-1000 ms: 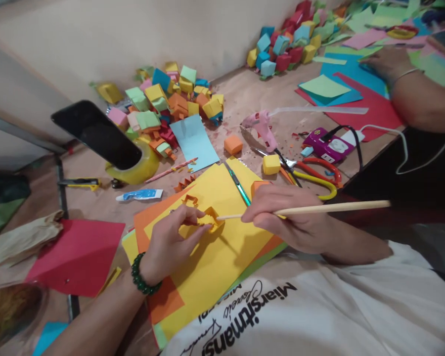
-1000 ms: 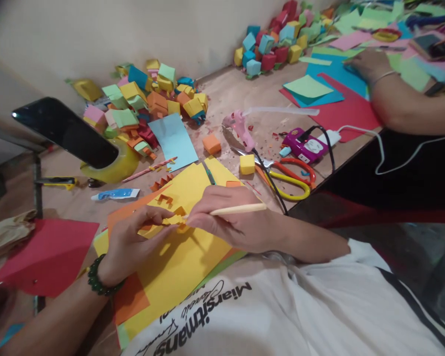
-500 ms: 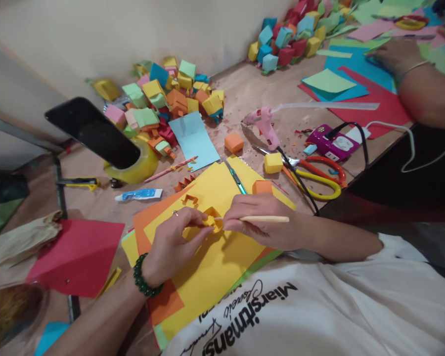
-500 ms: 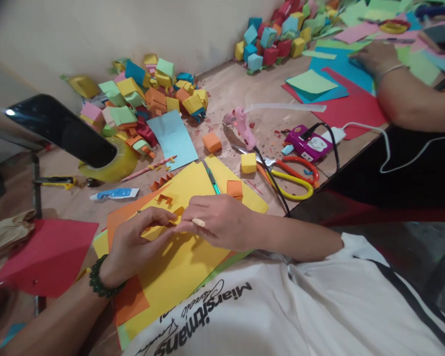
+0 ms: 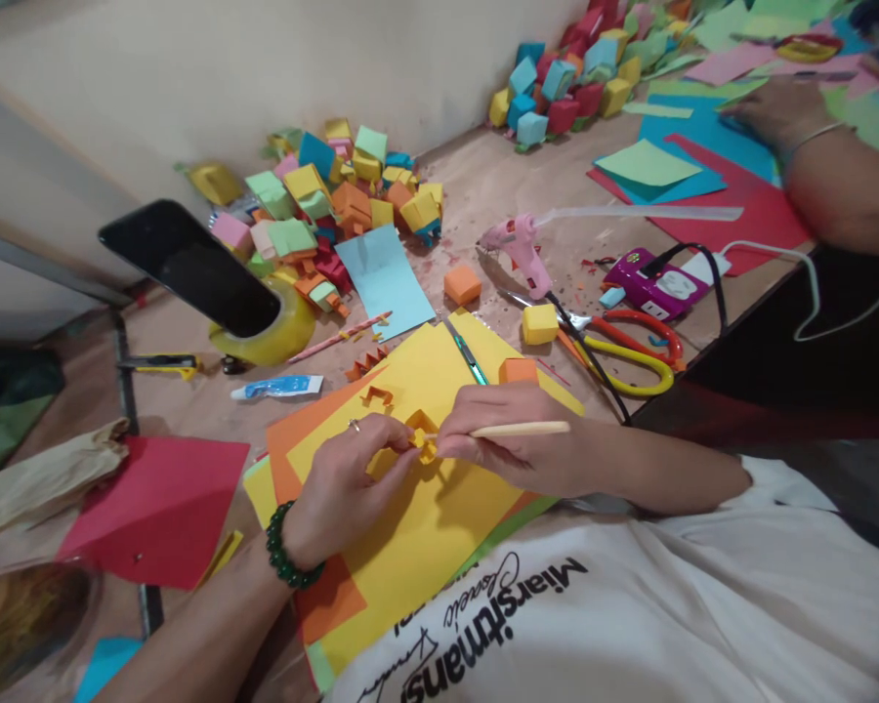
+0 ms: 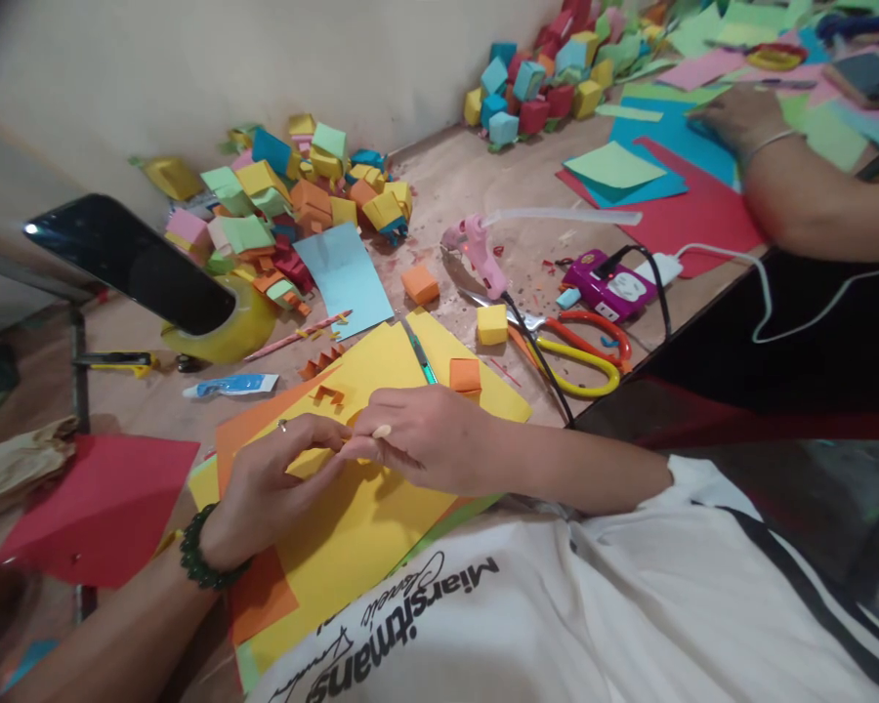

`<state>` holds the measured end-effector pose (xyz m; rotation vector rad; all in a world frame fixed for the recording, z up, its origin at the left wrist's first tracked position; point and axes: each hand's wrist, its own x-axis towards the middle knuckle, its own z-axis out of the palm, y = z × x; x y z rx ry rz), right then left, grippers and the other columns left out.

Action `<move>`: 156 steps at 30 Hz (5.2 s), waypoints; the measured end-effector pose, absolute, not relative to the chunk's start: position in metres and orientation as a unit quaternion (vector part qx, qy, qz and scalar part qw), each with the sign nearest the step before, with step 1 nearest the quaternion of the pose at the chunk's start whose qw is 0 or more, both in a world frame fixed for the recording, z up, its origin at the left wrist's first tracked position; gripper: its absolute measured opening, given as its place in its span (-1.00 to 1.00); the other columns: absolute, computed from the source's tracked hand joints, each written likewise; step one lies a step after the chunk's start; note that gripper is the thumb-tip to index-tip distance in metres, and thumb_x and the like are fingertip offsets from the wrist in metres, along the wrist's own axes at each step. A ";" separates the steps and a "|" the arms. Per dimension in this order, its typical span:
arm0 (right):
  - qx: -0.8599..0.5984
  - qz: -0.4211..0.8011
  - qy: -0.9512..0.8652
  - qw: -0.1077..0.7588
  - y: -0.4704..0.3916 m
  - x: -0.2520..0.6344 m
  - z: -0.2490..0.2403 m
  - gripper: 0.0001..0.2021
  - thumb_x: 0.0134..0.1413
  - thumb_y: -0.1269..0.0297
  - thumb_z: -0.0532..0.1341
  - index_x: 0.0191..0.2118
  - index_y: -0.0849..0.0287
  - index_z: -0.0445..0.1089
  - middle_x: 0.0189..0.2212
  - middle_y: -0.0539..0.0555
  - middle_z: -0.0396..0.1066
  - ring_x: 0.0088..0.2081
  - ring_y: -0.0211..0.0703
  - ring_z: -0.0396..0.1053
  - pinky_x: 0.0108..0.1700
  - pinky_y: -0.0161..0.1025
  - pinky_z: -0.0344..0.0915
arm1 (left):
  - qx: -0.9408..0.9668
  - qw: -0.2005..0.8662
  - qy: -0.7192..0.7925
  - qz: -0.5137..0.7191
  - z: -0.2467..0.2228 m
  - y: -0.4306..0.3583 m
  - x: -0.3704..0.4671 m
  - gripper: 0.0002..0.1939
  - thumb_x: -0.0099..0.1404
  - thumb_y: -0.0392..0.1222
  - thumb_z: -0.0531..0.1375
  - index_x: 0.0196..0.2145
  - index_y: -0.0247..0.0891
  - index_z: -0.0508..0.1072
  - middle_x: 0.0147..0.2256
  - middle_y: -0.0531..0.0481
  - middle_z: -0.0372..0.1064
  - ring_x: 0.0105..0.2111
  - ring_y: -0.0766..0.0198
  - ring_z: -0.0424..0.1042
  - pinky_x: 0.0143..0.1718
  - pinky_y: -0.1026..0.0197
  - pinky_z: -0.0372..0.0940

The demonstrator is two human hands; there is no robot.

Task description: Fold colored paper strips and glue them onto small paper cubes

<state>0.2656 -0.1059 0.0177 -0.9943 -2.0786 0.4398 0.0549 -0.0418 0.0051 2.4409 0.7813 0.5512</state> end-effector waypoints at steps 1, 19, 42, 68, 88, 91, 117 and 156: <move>-0.394 0.178 -0.819 0.378 -0.105 0.264 0.016 -0.65 0.40 0.25 -0.09 -0.32 0.22 0.35 -0.46 0.04 0.43 -0.38 -0.29 0.35 -0.34 -0.36 0.29 | 0.902 0.255 0.284 0.202 0.005 -0.042 0.055 -0.91 0.26 -0.27 0.15 -0.42 -0.21 0.39 -0.41 -0.01 0.53 -0.43 0.30 0.49 -0.41 0.31 0.34; -0.432 0.115 -0.803 0.393 -0.109 0.267 0.025 -0.67 0.37 0.31 -0.01 -0.41 0.25 0.35 -0.50 0.05 0.40 -0.44 -0.31 0.32 -0.39 -0.37 0.21 | 0.915 0.241 0.248 0.206 0.003 -0.042 0.052 -0.92 0.28 -0.31 0.13 -0.38 -0.21 0.36 -0.44 0.03 0.47 -0.44 0.31 0.45 -0.41 0.30 0.31; -0.412 0.141 -0.790 0.432 -0.104 0.265 0.025 -0.66 0.37 0.29 0.00 -0.44 0.21 0.33 -0.55 0.02 0.39 -0.48 -0.33 0.33 -0.43 -0.38 0.23 | 0.918 0.237 0.245 0.203 0.004 -0.042 0.053 -0.90 0.29 -0.30 0.12 -0.40 -0.23 0.35 -0.45 0.04 0.46 -0.48 0.34 0.42 -0.44 0.32 0.27; -0.451 0.039 -0.719 0.527 -0.125 0.279 0.028 -0.80 0.28 0.38 0.08 -0.39 0.15 0.34 -0.56 0.00 0.37 -0.50 -0.27 0.30 -0.45 -0.31 0.23 | 0.906 0.226 0.282 0.220 0.000 -0.042 0.054 -0.91 0.30 -0.23 0.13 -0.31 -0.21 0.44 -0.38 -0.02 0.47 -0.40 0.28 0.47 -0.36 0.25 0.34; -0.530 0.355 -0.648 0.416 -0.121 0.269 0.010 -0.59 0.23 0.23 0.14 0.16 0.17 0.19 -0.12 0.19 0.44 -0.27 -0.21 0.46 -0.26 -0.23 0.45 | 0.870 0.130 0.217 0.423 0.014 -0.051 0.041 -0.69 0.18 -0.46 0.16 -0.16 -0.15 0.43 -0.21 -0.07 0.50 -0.20 0.22 0.52 -0.18 0.20 0.44; -0.452 0.529 -0.551 0.460 -0.113 0.254 0.008 -0.34 0.05 0.09 0.30 0.22 0.15 0.09 -0.07 0.17 0.39 -0.27 -0.26 0.45 -0.23 -0.25 0.45 | 0.894 0.117 0.160 0.402 0.010 -0.053 0.040 -0.63 0.19 -0.49 0.14 -0.09 -0.16 0.40 -0.18 -0.11 0.50 -0.19 0.22 0.53 -0.18 0.23 0.44; -0.471 0.181 -0.756 0.417 -0.080 0.257 0.033 -0.58 0.15 0.06 0.24 0.06 0.16 0.33 -0.16 0.13 0.43 -0.25 -0.21 0.37 -0.22 -0.23 0.37 | 0.427 0.796 0.329 0.274 0.008 -0.039 0.060 -0.59 -0.12 -0.09 0.47 -0.29 -0.20 0.48 -0.34 0.04 0.48 -0.43 0.36 0.43 -0.44 0.37 0.38; -0.781 0.007 -0.585 0.218 -0.071 0.333 0.011 -0.70 0.23 0.07 0.13 -0.22 0.22 0.43 -0.23 0.23 0.47 -0.15 -0.03 0.41 -0.11 -0.21 0.26 | 0.308 0.760 0.417 0.391 0.021 -0.040 0.058 -0.59 -0.33 -0.29 0.51 -0.44 -0.32 0.54 -0.46 0.04 0.52 -0.49 0.34 0.48 -0.46 0.38 0.44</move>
